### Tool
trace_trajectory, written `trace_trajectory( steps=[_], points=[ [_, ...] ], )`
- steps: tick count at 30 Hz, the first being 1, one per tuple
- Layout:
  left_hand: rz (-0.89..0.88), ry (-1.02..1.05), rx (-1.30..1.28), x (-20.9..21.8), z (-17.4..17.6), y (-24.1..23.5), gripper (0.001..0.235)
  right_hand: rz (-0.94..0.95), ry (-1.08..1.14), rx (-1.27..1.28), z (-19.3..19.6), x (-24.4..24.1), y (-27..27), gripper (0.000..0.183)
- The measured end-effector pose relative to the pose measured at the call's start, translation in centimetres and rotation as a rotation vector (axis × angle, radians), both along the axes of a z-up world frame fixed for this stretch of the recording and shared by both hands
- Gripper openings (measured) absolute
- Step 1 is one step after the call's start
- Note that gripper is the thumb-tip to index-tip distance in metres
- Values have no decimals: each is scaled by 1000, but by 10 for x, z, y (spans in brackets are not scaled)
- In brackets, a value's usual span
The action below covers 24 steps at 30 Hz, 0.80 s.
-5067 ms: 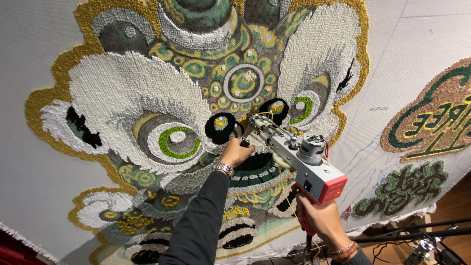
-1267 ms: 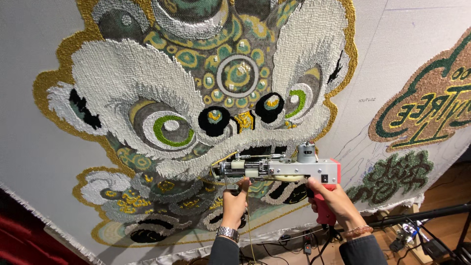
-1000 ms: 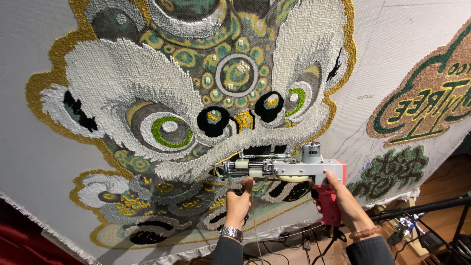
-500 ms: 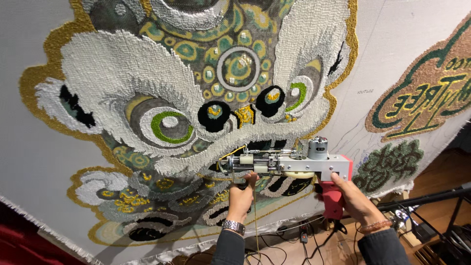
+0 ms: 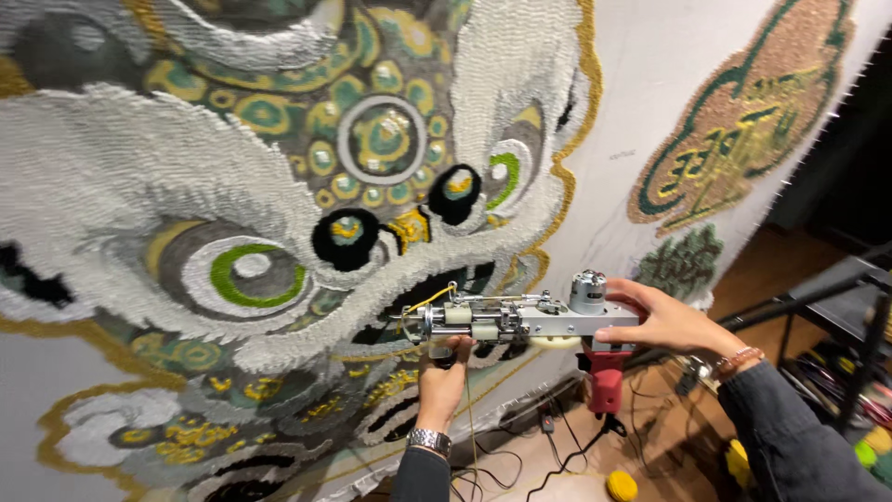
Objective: The person uses a tufting gun to apply yellow yarn to a large rug design depicting a stylized lion head. They then use scissors to trim the yarn in the same area.
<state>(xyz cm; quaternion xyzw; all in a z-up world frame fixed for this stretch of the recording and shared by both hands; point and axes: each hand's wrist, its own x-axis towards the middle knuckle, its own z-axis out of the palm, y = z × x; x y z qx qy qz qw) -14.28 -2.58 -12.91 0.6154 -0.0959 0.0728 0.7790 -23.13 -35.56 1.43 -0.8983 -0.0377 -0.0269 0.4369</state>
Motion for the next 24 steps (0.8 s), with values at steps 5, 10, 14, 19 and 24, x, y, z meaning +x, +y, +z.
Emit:
trace_trajectory(
  steps=[5,10,14,19,24],
  points=[
    [52,-42,186,5,-2,-12,25,-12,67,-12,-7,-14,-13,86],
    [-16,-87,109,13,1,-44,29,-73,62,-111,-2,-29,-35,91],
    [-53,-108,206,14,16,-71,32,-195,-12,-158,8,-45,-54,104],
    [-155,-223,235,15,45,-100,30,-200,-220,-261,41,-60,-67,100],
    [-232,-438,403,24,71,-131,24,-160,-292,-348,65,-63,-78,96]
  ],
)
